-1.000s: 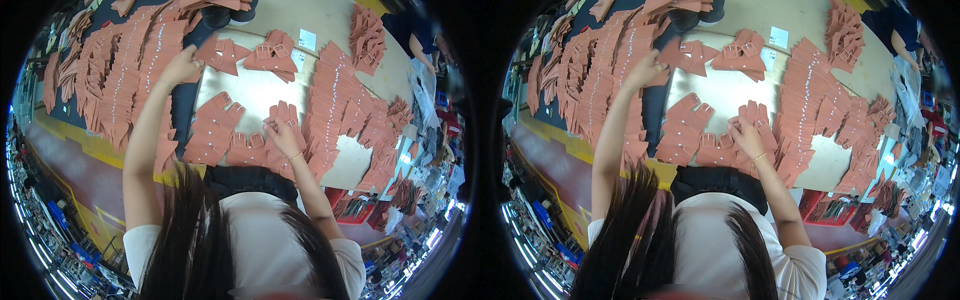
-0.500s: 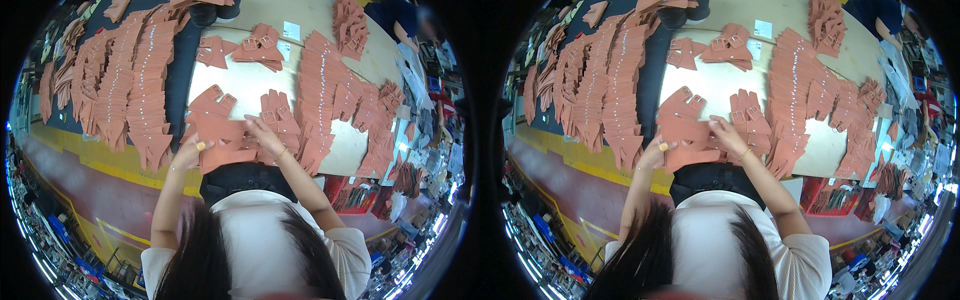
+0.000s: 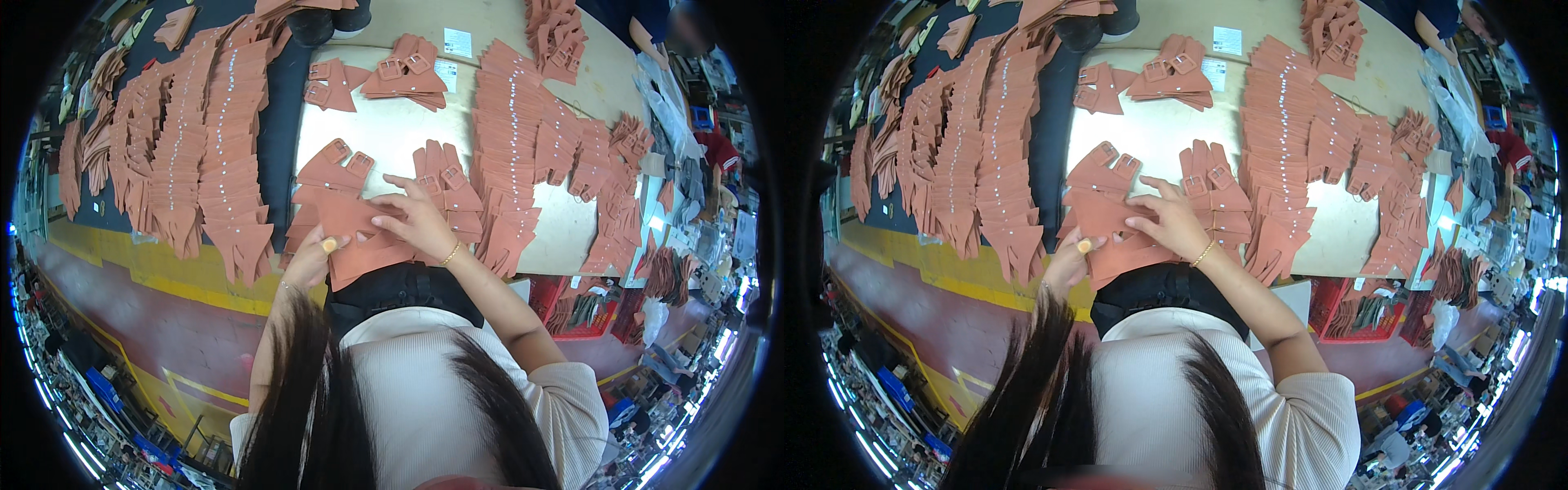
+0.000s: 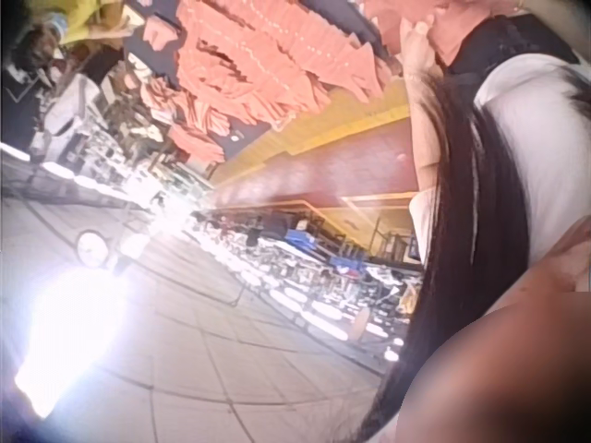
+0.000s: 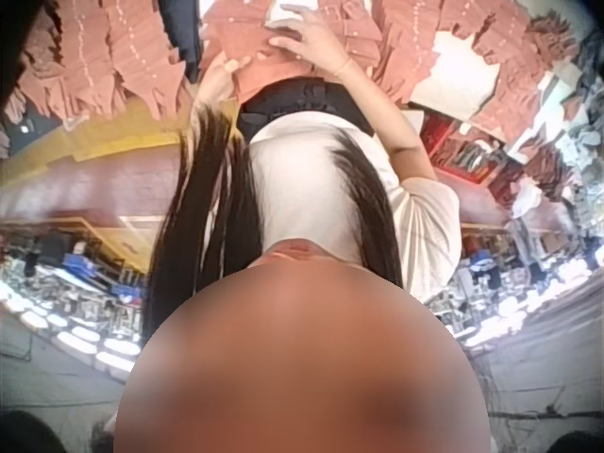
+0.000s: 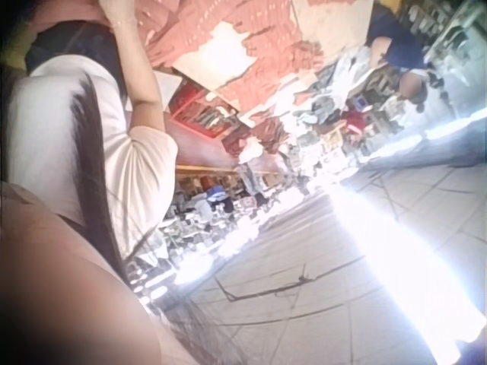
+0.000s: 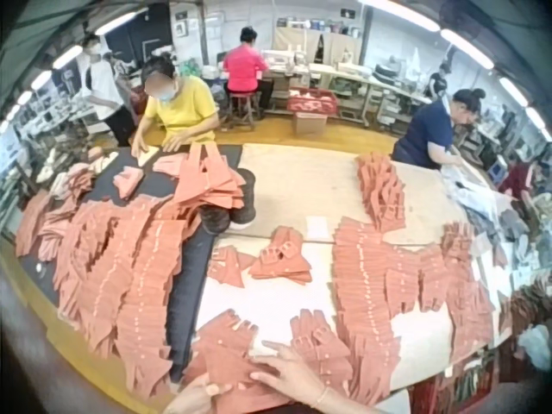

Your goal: The person sorts and stacks reddish-brown leather pieces with buckles on a worktable. They pick up pieces, align them, and place them into neat piles, occasionally adjusting the stacks.

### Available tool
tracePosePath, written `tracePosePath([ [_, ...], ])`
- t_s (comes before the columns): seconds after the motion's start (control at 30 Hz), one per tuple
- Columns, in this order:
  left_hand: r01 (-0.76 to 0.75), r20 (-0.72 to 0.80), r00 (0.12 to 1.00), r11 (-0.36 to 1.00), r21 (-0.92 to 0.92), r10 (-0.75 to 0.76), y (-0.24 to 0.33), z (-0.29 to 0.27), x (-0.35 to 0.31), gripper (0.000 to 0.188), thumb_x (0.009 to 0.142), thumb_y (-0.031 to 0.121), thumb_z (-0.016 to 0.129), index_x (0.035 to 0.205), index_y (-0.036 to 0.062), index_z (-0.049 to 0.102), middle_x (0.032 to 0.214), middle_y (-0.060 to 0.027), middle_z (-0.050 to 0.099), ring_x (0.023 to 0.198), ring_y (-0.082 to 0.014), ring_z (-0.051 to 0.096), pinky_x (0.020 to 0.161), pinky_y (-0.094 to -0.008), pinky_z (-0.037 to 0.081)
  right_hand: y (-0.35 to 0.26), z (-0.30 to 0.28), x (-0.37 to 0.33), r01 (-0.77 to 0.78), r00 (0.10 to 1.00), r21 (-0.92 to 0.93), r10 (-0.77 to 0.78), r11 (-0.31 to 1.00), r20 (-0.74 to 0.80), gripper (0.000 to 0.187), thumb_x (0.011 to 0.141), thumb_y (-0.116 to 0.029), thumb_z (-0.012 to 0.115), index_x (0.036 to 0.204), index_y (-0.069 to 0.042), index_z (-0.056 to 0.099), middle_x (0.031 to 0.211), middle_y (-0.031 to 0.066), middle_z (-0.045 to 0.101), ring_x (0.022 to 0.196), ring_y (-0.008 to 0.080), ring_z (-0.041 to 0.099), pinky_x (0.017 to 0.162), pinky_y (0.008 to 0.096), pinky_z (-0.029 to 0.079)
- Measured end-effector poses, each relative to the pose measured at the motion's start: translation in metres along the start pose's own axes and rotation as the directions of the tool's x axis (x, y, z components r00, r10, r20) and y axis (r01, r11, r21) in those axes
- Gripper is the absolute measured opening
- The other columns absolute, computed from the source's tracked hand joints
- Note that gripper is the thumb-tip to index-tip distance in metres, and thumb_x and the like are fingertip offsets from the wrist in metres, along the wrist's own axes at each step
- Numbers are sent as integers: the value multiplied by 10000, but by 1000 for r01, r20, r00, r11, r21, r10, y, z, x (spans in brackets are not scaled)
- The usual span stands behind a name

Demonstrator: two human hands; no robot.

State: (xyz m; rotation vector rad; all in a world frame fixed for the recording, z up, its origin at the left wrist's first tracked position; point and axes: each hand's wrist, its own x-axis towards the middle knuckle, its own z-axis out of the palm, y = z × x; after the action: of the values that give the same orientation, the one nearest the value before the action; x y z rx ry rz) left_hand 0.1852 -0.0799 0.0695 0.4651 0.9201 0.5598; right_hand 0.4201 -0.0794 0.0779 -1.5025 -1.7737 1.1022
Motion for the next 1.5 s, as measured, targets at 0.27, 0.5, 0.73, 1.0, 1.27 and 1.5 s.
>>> tracePosePath([
  [0.27, -10, 63, 998, 1000, 10, 10, 18, 5, 11, 313, 911, 115, 600, 1199, 22, 522, 1101, -75, 620, 1017, -160, 592, 932, -308, 452, -6, 6, 18, 14, 997, 45, -11, 999, -79, 171, 820, -122, 707, 874, -23, 578, 1075, 71, 593, 985, 205, 580, 814, 307, 481],
  [0.5, 103, -130, 985, 990, -91, -114, 44, 14, 34, 356, 920, 143, 602, 1248, 46, 501, 1118, -61, 603, 1014, -162, 604, 891, -332, 502, 8, -10, 66, -271, 963, 390, 243, 880, 120, 153, 878, -134, 674, 928, -23, 581, 816, -8, 621, 744, 66, 575, 689, 222, 481],
  [0.73, 71, -142, 984, 968, -242, -107, 71, 17, 62, 391, 951, 132, 542, 1308, 7, 445, 1241, -131, 538, 1148, -223, 544, 963, -386, 476, 68, -17, 118, -328, 928, 763, 343, 557, 149, 222, 929, -157, 595, 1101, -16, 592, 967, 50, 649, 871, 128, 614, 797, 268, 489],
  [1.0, -38, -33, 999, 926, -376, 28, 94, 8, 76, 516, 971, 165, 458, 1409, -32, 268, 1384, -241, 432, 1266, -353, 455, 1054, -464, 397, 153, -3, 181, -173, 678, 985, 722, -21, 134, 387, 971, -208, 513, 1301, -14, 459, 1205, 124, 565, 1105, 252, 565, 936, 380, 456],
  [1.27, -54, 27, 997, 854, -517, 79, 108, 2, 76, 598, 987, 390, 386, 1423, -3, 274, 1411, -253, 397, 1311, -363, 401, 1106, -482, 320, 170, -1, 211, -237, 523, 957, 852, 167, -19, 309, 895, -276, 658, 1070, -49, 544, 932, 72, 641, 778, 190, 647, 695, 351, 537],
  [1.5, -60, 97, 986, 838, -542, 133, 125, 12, 73, 632, 986, 472, 343, 1436, 32, 286, 1424, -243, 384, 1339, -365, 370, 1102, -496, 321, 139, -60, 206, -19, 721, 739, 522, 673, -457, 143, 872, -99, 635, 948, -88, 515, 858, 27, 622, 708, 99, 600, 583, 249, 488],
])
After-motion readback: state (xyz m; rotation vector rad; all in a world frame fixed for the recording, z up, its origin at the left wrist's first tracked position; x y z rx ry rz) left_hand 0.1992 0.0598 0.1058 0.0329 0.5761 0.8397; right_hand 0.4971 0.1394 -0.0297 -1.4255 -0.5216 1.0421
